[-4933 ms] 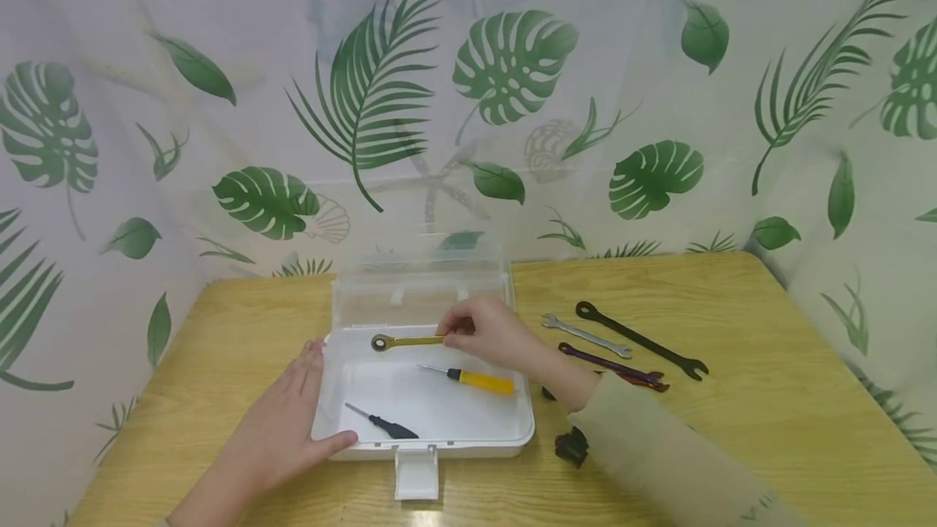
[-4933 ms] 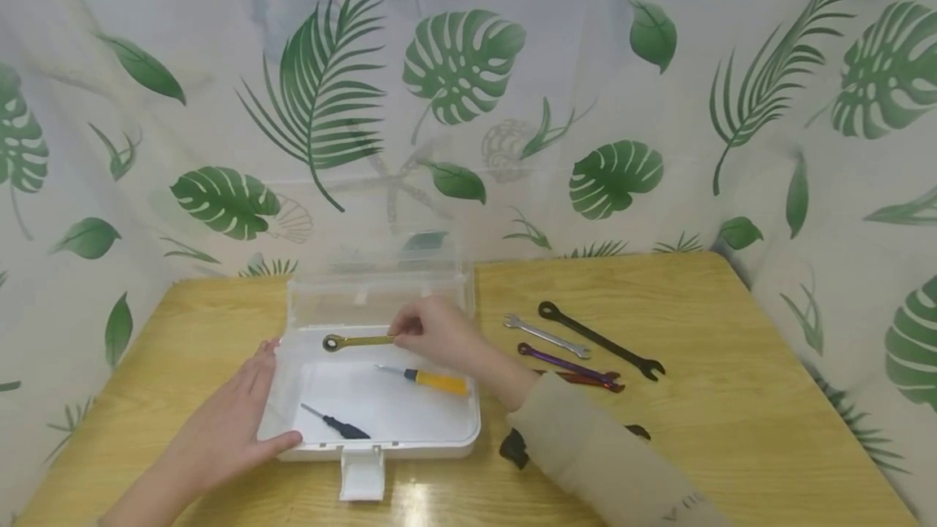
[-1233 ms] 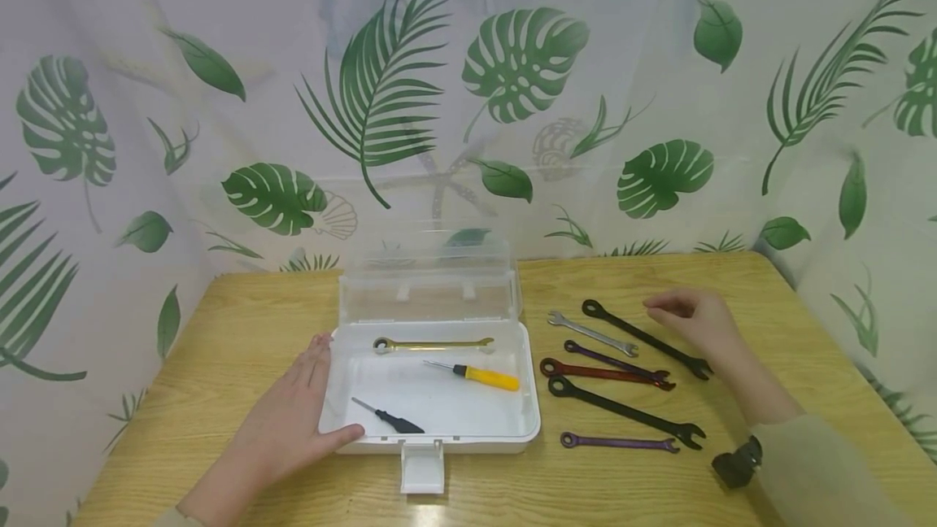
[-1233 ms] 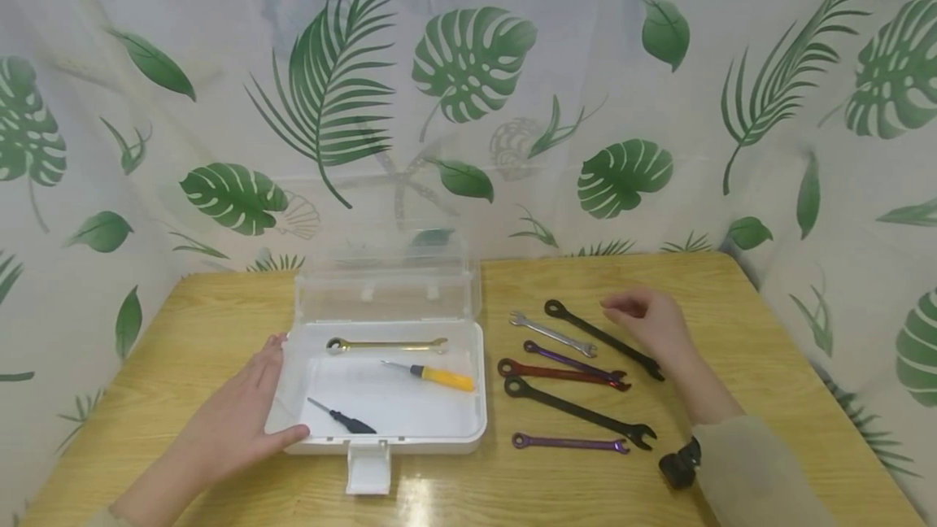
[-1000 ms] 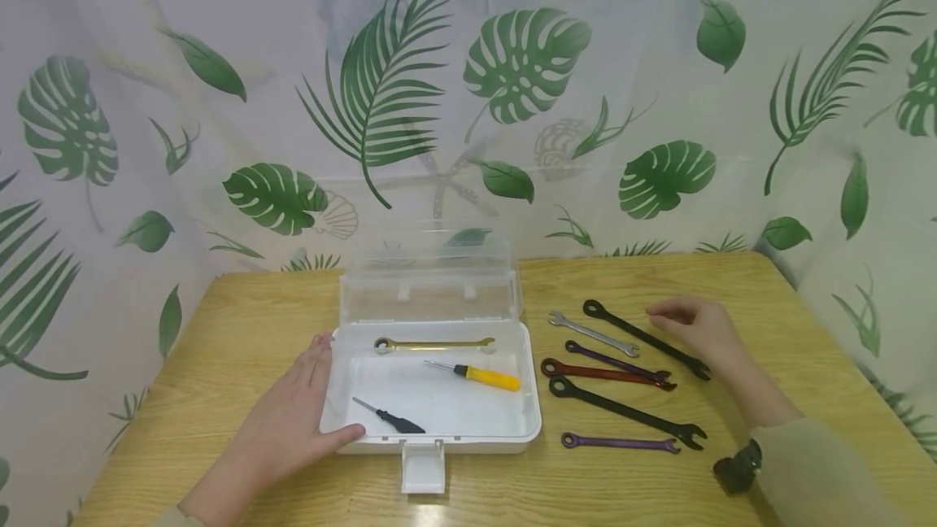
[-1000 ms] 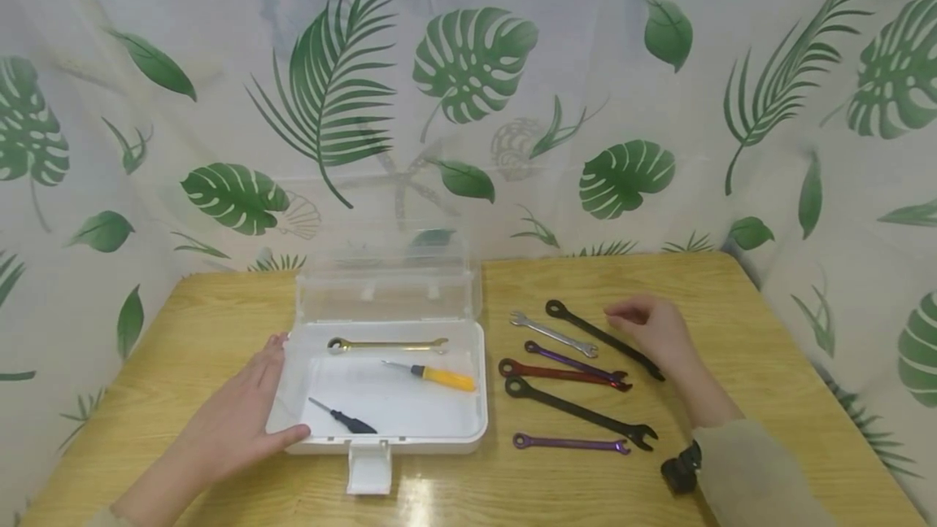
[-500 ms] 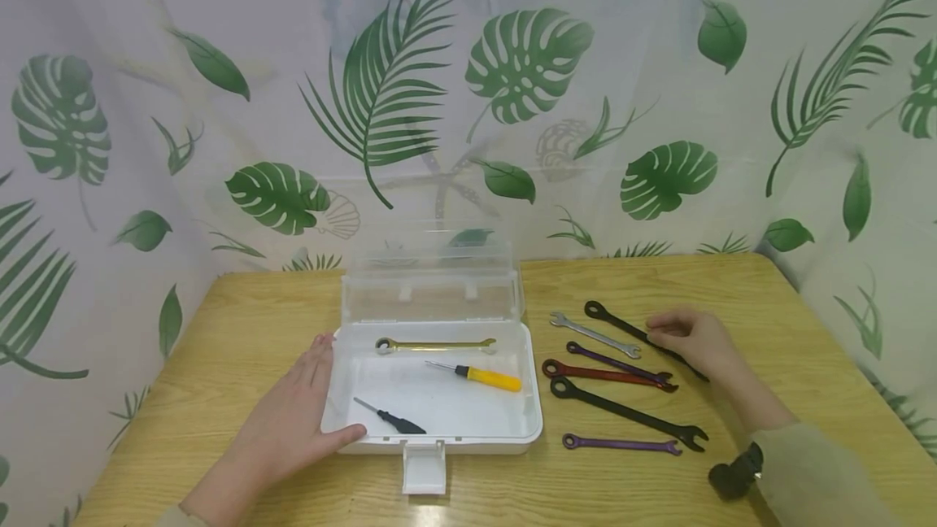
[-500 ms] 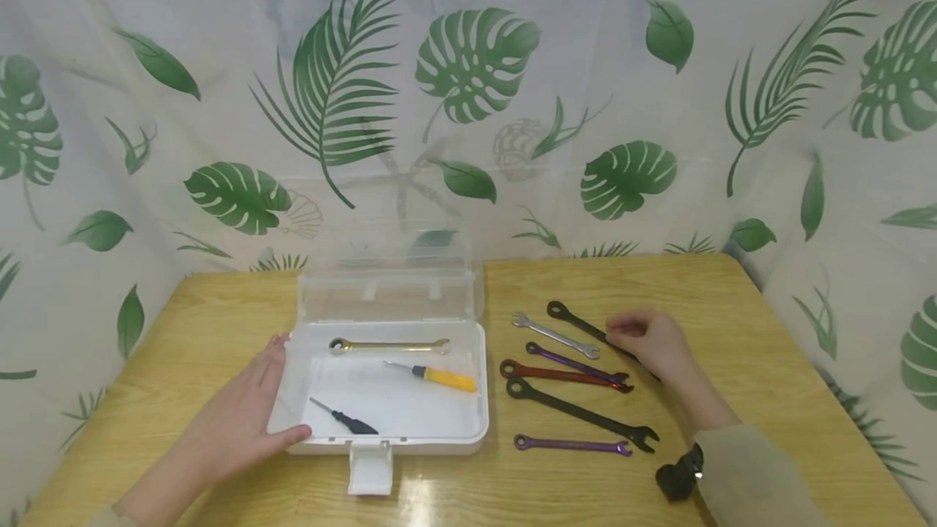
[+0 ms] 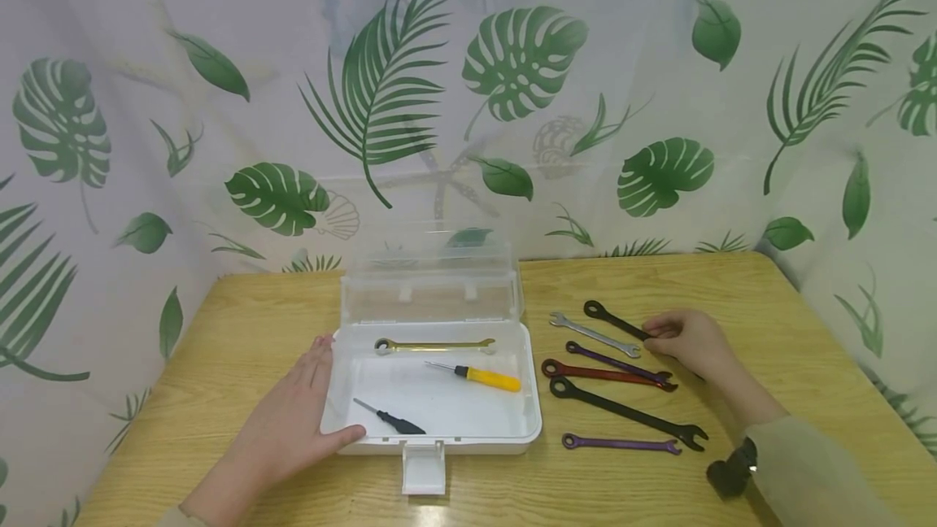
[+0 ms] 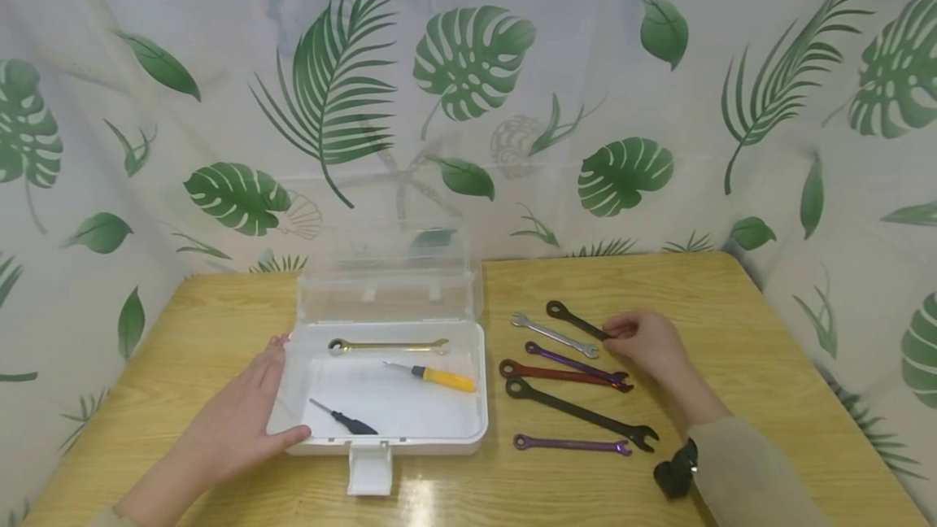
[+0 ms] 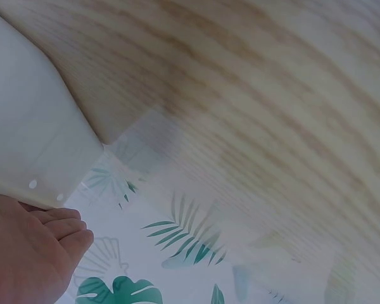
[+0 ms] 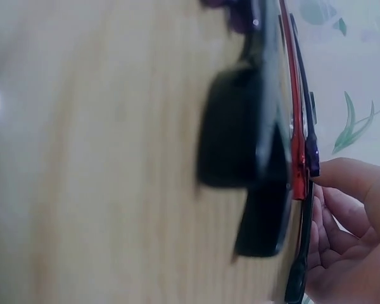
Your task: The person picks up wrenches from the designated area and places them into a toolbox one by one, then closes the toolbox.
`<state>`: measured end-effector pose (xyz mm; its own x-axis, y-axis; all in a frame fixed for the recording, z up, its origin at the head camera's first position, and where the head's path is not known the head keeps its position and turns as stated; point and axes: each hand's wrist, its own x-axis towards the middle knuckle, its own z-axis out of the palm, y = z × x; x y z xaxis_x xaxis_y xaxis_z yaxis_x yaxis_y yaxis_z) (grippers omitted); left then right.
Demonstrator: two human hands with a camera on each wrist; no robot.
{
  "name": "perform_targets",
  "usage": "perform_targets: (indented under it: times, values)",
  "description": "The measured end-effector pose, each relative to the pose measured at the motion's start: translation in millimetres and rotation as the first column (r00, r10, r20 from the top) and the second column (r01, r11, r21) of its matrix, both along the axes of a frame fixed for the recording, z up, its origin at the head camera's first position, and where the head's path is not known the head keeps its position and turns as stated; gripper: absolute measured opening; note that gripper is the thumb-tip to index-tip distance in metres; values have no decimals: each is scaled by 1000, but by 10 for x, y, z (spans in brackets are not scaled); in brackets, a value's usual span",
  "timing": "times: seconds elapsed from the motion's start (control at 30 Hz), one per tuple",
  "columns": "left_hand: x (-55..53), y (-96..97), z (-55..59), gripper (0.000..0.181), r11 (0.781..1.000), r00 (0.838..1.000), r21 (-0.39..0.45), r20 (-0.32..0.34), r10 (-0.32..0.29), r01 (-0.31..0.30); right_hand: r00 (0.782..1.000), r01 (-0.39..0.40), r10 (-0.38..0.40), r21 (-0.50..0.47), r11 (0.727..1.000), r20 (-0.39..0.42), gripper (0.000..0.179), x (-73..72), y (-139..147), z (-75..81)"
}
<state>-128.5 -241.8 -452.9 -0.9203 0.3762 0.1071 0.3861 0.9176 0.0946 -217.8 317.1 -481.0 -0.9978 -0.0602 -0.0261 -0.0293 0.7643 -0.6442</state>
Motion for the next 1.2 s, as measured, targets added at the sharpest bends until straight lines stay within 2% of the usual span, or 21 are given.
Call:
perform_targets:
  times: [0.4,0.63,0.87,1.2]
  values:
    - [-16,-12,14,120,1000,1000,3,-5,-5,5,1000,-21,21,41,999,1,30,-21,-26,53]
    - [-17,-11,27,120,1000,1000,5,-3,-7,7,999,-36,34,54,998,32,30,-25,-34,79]
    - [-19,-8,27,121,1000,1000,11,3,-2,2,999,-46,46,62,997,13,27,-24,-24,99]
    - [-24,-2,17,121,1000,1000,5,24,1,-1,998,-63,63,34,997,8,27,-56,-81,236]
